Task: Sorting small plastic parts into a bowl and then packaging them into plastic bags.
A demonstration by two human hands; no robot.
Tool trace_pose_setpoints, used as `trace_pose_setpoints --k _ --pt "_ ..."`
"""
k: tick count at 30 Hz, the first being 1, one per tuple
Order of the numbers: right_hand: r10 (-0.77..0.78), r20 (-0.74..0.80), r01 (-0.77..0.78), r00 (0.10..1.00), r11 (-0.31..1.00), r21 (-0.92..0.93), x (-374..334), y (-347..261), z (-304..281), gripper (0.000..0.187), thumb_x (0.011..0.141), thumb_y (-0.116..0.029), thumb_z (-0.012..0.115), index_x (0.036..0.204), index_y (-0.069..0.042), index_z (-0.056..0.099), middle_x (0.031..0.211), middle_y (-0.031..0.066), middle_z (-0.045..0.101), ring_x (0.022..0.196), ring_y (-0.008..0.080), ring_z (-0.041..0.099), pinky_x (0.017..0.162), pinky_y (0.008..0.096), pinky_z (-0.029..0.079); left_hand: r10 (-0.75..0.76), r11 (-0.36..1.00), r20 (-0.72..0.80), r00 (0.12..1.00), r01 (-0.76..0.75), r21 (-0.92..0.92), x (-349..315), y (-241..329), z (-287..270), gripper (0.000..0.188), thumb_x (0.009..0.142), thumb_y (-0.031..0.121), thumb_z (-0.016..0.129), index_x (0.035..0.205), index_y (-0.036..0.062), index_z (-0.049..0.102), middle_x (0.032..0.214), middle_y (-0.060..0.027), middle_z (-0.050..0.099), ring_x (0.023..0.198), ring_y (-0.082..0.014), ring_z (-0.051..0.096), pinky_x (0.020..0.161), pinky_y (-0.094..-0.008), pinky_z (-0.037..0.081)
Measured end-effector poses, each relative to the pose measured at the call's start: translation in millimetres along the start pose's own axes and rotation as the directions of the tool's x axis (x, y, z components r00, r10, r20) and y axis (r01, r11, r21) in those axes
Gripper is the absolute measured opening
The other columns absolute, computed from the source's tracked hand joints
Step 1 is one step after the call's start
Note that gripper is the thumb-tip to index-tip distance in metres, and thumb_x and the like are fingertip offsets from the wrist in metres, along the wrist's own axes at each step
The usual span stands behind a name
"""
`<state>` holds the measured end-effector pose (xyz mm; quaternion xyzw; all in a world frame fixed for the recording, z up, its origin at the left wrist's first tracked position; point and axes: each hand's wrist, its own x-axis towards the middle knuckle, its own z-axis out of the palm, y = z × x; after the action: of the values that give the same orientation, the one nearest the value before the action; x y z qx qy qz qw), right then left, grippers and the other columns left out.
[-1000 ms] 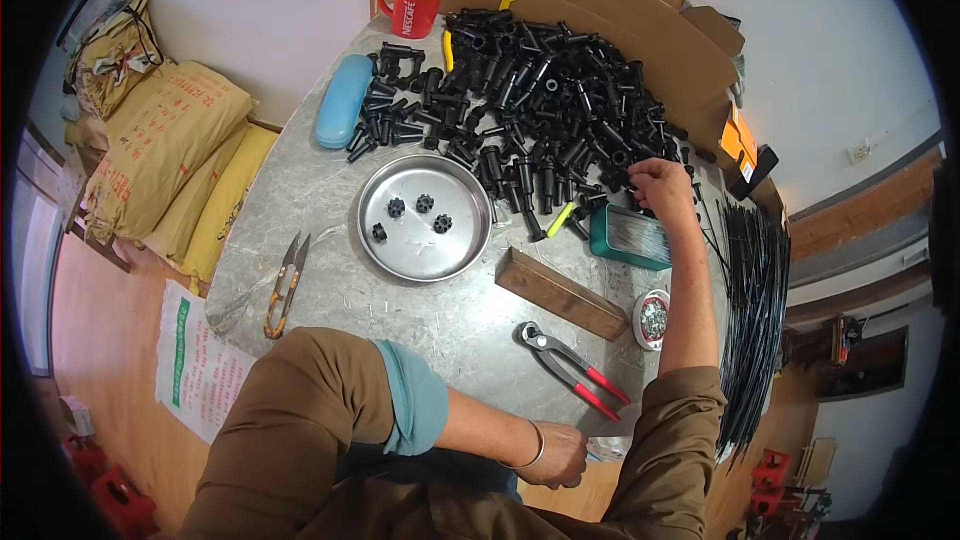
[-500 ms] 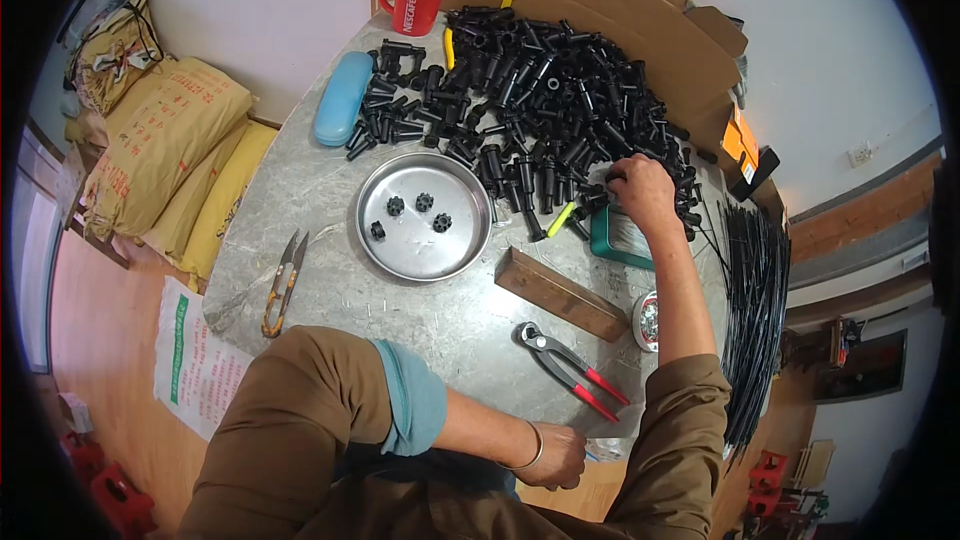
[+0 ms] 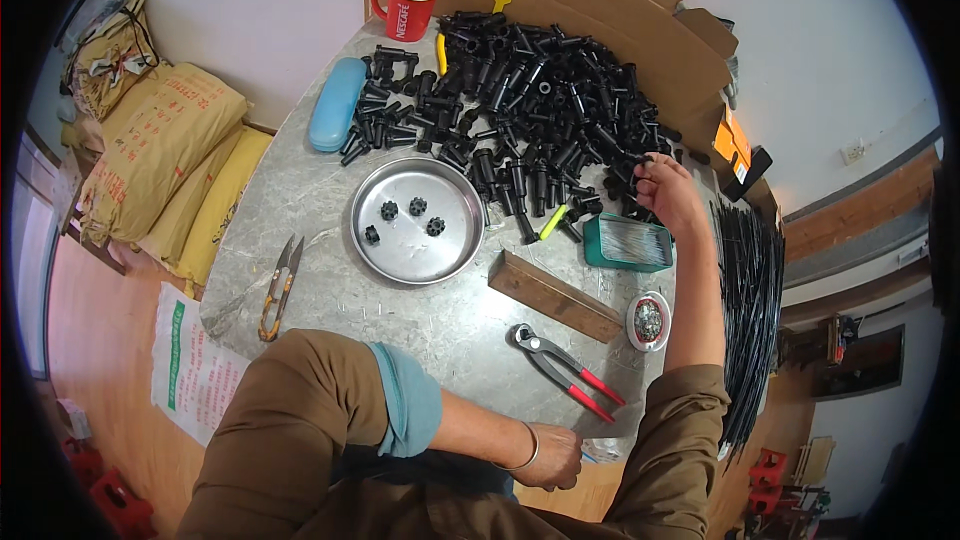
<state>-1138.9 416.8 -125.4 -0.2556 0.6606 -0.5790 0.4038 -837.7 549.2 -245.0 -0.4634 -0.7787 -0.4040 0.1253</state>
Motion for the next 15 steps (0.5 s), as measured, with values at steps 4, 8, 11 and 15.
trace_pose_setpoints --k 4,8,11,15 --pt "0.008 -0.025 0.002 1.000 0.922 0.387 -13.3 -7.4 13.0 0.010 0.091 -0.014 0.057 0.099 -0.007 0.056 0.081 0.0027 0.058 0.062 0.0110 0.050 0.053 0.0265 0.041 -0.007 1.000 0.014 1.000 0.007 -0.004 0.6 -0.2 -1.0 0.021 0.074 0.024 0.070 0.072 0.0064 0.060 0.072 -0.0097 0.060 0.077 -0.0311 0.061 0.069 -0.0427 0.046" --pt "0.009 -0.036 0.000 0.999 0.971 0.241 -3.1 -7.3 -7.0 0.017 0.096 -0.024 0.053 0.096 -0.007 0.057 0.071 -0.0025 0.049 0.054 0.0066 0.040 0.046 0.0228 0.033 -0.016 1.000 0.045 0.999 0.017 -0.008 3.0 2.9 -8.8 0.020 0.074 0.024 0.070 0.072 0.0066 0.060 0.073 -0.0096 0.061 0.078 -0.0312 0.061 0.070 -0.0429 0.046" --pt "-0.044 -0.014 0.035 0.999 0.917 -0.397 0.9 -14.7 24.8 0.022 0.093 -0.025 0.057 0.094 -0.003 0.063 0.063 -0.0059 0.046 0.053 0.0046 0.037 0.045 0.0216 0.031 -0.053 0.999 0.073 0.996 0.053 -0.003 1.5 3.2 -7.3 0.020 0.076 0.025 0.069 0.075 0.0068 0.062 0.077 -0.0098 0.062 0.080 -0.0307 0.061 0.072 -0.0424 0.047" --pt "-0.533 0.172 0.381 0.828 0.310 -0.871 32.4 24.3 65.3 0.023 0.087 -0.021 0.062 0.103 -0.007 0.071 0.085 0.0109 0.071 0.076 0.0229 0.067 0.071 0.0328 0.051 -0.036 0.999 0.098 0.995 0.032 0.036 4.4 1.1 -2.1 0.020 0.078 0.026 0.067 0.078 0.0070 0.062 0.079 -0.0095 0.062 0.082 -0.0303 0.061 0.073 -0.0423 0.047"
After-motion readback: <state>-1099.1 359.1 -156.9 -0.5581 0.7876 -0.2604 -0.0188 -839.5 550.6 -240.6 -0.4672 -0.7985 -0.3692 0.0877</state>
